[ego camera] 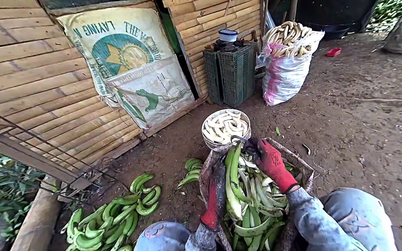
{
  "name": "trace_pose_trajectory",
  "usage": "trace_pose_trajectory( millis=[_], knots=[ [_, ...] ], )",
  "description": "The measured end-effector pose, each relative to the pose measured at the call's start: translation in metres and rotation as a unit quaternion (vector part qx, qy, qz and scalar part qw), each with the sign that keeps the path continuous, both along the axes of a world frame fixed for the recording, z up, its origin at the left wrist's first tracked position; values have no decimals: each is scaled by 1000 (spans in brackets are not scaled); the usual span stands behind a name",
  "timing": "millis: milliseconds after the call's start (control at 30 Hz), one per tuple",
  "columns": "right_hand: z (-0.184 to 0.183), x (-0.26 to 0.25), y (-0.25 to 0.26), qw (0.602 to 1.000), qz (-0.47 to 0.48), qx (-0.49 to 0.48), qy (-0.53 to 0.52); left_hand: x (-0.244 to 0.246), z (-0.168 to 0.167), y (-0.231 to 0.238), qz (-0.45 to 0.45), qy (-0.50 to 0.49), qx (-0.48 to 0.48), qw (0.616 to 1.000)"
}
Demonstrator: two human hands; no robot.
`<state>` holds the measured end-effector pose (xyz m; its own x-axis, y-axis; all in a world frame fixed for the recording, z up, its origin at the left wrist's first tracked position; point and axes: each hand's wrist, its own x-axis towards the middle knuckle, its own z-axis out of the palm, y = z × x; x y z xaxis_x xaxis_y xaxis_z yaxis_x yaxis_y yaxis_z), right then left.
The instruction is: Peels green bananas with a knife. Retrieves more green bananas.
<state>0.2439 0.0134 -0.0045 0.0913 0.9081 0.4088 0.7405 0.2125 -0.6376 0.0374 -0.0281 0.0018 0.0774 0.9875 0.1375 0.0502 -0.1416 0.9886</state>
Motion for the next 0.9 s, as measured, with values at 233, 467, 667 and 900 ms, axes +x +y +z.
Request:
trace_pose_trajectory(
  millis=[233, 467, 667, 900],
  knots=[
    [2, -7, -35, 952, 288, -65, 81, -18, 8, 31, 1, -234, -97, 967],
    [1, -1, -3, 998, 10, 59, -14, -9, 8, -5, -56, -49, -116, 990],
    [1, -12, -38, 985, 169, -9, 36, -15, -7, 33, 42, -164, -53, 984],
    [-13, -23, -23, 994, 94, 7, -51, -25, -8, 18, -107, -61, -116, 986]
  ],
)
